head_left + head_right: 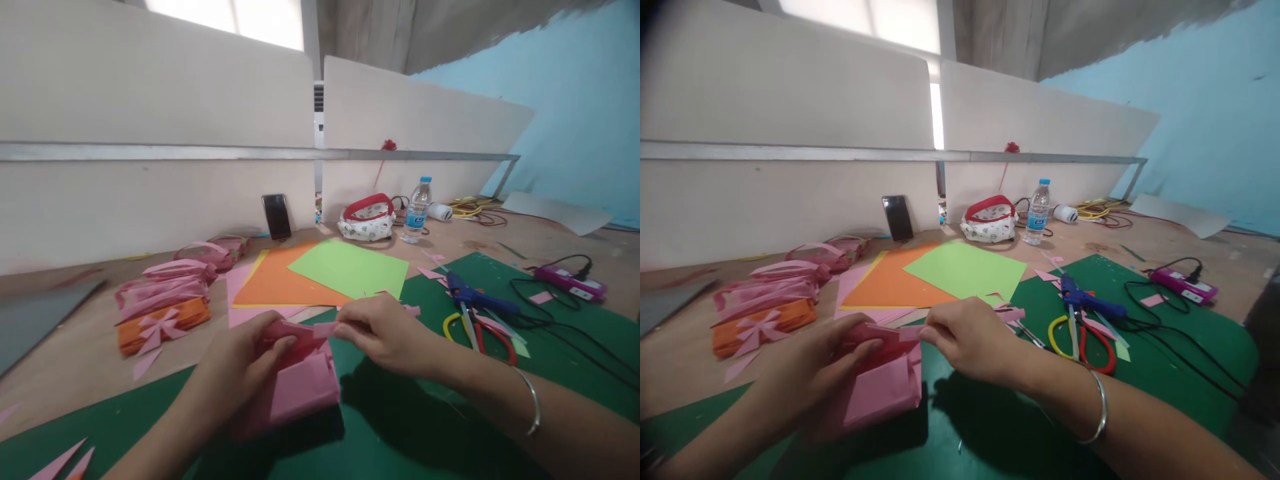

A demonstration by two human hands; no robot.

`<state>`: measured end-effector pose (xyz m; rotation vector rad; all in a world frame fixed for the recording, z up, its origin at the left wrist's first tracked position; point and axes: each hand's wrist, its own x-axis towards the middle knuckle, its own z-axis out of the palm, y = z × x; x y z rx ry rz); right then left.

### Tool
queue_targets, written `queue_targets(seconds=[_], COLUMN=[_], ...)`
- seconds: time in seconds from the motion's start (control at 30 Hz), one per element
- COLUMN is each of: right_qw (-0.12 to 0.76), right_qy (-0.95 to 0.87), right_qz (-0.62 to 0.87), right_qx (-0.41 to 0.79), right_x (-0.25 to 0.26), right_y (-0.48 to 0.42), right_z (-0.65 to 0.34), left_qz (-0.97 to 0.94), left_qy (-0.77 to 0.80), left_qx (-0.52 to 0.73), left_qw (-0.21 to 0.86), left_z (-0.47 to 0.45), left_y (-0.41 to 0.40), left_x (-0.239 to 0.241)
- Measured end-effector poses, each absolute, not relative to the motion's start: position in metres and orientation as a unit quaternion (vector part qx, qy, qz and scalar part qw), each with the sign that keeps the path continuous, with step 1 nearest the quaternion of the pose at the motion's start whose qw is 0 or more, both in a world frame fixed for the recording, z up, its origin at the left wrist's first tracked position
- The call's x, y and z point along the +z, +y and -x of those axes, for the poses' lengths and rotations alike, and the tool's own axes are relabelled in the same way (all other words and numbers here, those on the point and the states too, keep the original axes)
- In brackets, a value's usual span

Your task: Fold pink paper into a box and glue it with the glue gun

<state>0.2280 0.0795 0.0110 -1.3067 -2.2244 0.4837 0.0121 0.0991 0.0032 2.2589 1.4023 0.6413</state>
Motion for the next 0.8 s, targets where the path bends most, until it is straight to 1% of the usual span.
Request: queue_targets(seconds=[0.1, 0.23, 0.4, 0.47, 0.6, 0.8], right_qw=[0.282, 0.318, 0.355, 0.357, 0.344, 0.322], right_qy=[-0.801, -0.784, -0.777, -0.784, -0.802, -0.821], right_qz=[0.479, 0.460, 0.453, 0.449, 0.435, 0.430], right_qx=[0.223, 0.269, 0.253, 0.238, 0.222, 0.193], right_x=[0.015, 0.021, 0.026, 0.026, 0.026, 0.028], right_y=[0.080, 0.078, 0.073, 0.072, 0.074, 0.075], right_z=[-0.233, -0.236, -0.237, -0.238, -0.240, -0.241], left_qz=[-0.810, -0.807, -0.814, -0.813, -0.833, -0.823], left_qy=[0.492, 0.502, 0.502, 0.498, 0.447, 0.446], left_qx=[0.262, 0.291, 0.293, 0.300, 0.323, 0.350], left_qw=[0.180, 0.109, -0.008, -0.034, -0.036, -0.031], left_z=[-0.014, -0.017, -0.022, -0.022, -0.016, -0.017], left_y=[0.093, 0.084, 0.077, 0.077, 0.081, 0.080], left_x=[0.003, 0.005, 0.001, -0.001, -0.004, -0.002])
